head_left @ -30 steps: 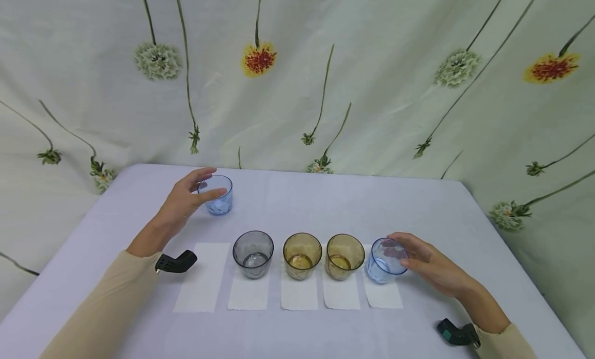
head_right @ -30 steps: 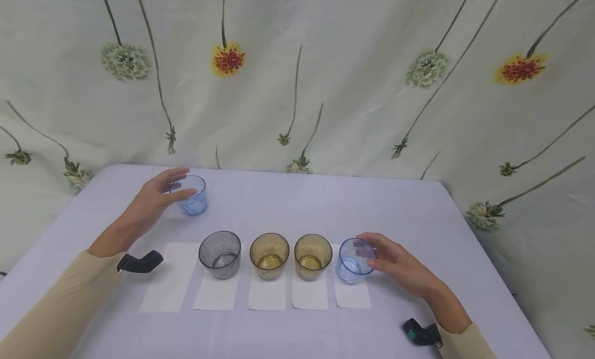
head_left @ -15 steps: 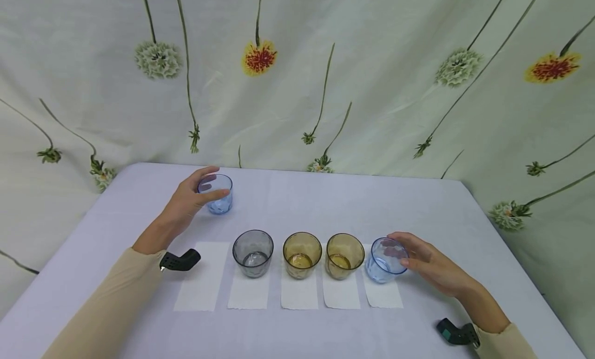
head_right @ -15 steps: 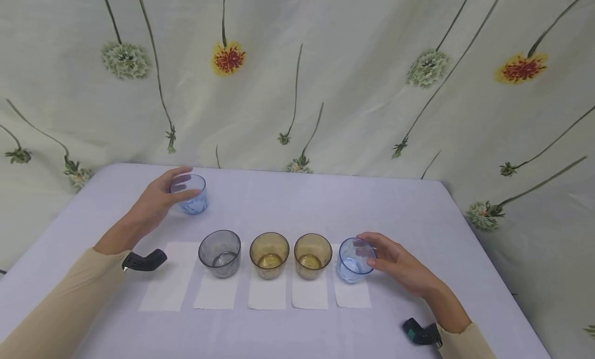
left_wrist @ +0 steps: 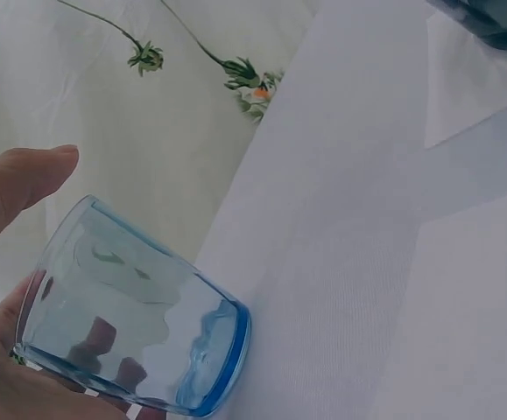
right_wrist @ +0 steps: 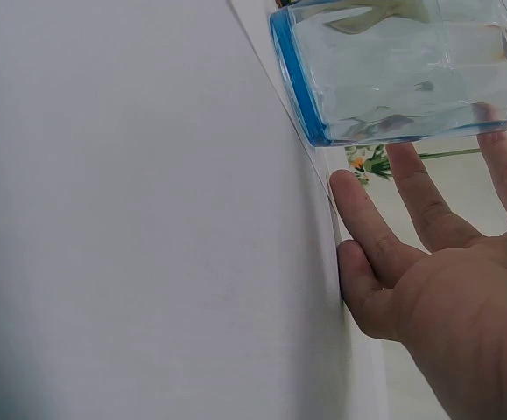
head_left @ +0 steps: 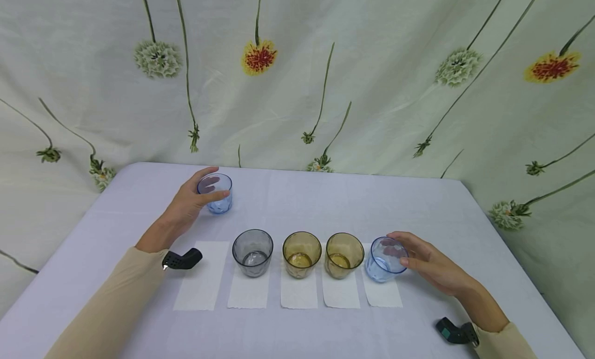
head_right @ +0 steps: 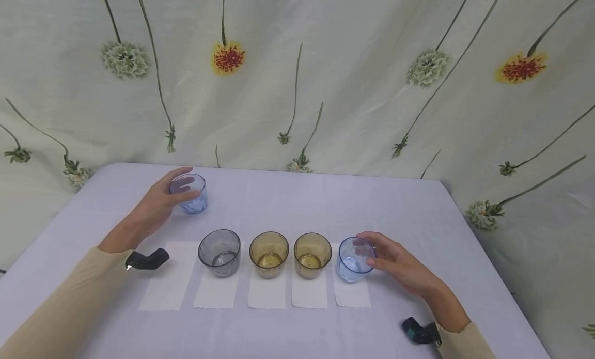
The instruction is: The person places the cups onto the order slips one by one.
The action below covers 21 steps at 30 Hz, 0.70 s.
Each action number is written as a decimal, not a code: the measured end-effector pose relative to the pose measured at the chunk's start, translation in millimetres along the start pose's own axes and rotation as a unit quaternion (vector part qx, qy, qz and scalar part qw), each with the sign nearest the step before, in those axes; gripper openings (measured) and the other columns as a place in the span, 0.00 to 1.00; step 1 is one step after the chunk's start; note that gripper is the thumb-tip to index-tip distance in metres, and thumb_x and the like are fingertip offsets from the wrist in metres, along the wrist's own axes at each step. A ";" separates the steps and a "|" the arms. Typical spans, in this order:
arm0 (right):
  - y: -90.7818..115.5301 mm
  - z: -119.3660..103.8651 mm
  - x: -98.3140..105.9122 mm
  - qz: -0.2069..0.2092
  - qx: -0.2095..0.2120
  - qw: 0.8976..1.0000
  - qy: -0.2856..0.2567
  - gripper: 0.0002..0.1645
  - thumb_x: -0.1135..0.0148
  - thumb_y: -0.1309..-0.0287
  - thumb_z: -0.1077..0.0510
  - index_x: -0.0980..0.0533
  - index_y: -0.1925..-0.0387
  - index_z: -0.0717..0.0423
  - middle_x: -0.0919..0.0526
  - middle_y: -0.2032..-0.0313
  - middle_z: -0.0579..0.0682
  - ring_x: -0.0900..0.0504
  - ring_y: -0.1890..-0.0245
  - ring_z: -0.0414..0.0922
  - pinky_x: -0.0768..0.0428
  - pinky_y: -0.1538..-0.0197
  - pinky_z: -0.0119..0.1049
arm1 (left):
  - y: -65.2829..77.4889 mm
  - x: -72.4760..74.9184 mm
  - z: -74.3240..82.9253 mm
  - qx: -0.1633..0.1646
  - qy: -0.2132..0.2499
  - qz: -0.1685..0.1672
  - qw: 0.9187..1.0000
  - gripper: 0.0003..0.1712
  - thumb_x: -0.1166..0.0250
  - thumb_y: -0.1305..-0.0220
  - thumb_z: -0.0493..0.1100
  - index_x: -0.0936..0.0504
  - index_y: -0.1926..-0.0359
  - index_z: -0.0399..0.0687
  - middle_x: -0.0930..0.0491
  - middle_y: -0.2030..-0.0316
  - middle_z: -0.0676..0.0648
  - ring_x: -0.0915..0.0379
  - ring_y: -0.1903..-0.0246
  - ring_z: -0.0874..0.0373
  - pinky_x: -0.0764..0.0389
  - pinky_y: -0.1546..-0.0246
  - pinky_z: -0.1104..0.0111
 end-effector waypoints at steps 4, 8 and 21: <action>-0.3 0.8 0.6 0.002 -0.002 1.000 0.001 0.29 0.53 0.27 0.69 0.40 0.28 0.57 0.33 0.33 0.36 0.27 0.35 0.34 0.29 0.37 0.25 | -2.4 -1.6 -3.3 0.007 0.012 0.001 1.000 0.52 0.29 0.36 0.45 0.51 0.20 0.55 0.51 0.22 0.38 0.57 0.23 0.42 0.56 0.23 0.48; -0.2 1.1 0.7 0.001 -0.002 1.000 -0.001 0.29 0.54 0.27 0.69 0.40 0.28 0.57 0.33 0.33 0.36 0.27 0.35 0.33 0.29 0.37 0.25 | -3.1 -2.2 -6.4 0.013 0.009 0.004 1.000 0.52 0.29 0.37 0.45 0.50 0.21 0.56 0.51 0.22 0.39 0.57 0.23 0.42 0.56 0.24 0.47; -0.5 1.7 0.5 -0.001 0.000 1.000 -0.002 0.29 0.54 0.27 0.68 0.41 0.27 0.57 0.34 0.32 0.37 0.28 0.35 0.34 0.29 0.37 0.26 | -5.5 -2.2 -8.6 0.010 0.010 0.017 1.000 0.52 0.28 0.38 0.47 0.50 0.21 0.54 0.50 0.23 0.38 0.56 0.23 0.41 0.54 0.24 0.47</action>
Point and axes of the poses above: each hand's wrist, its own y-axis away from the middle knuckle, its own x-axis out of the back of the hand, z = x × y, the point moved 10 cm from there along -y, towards the middle knuckle
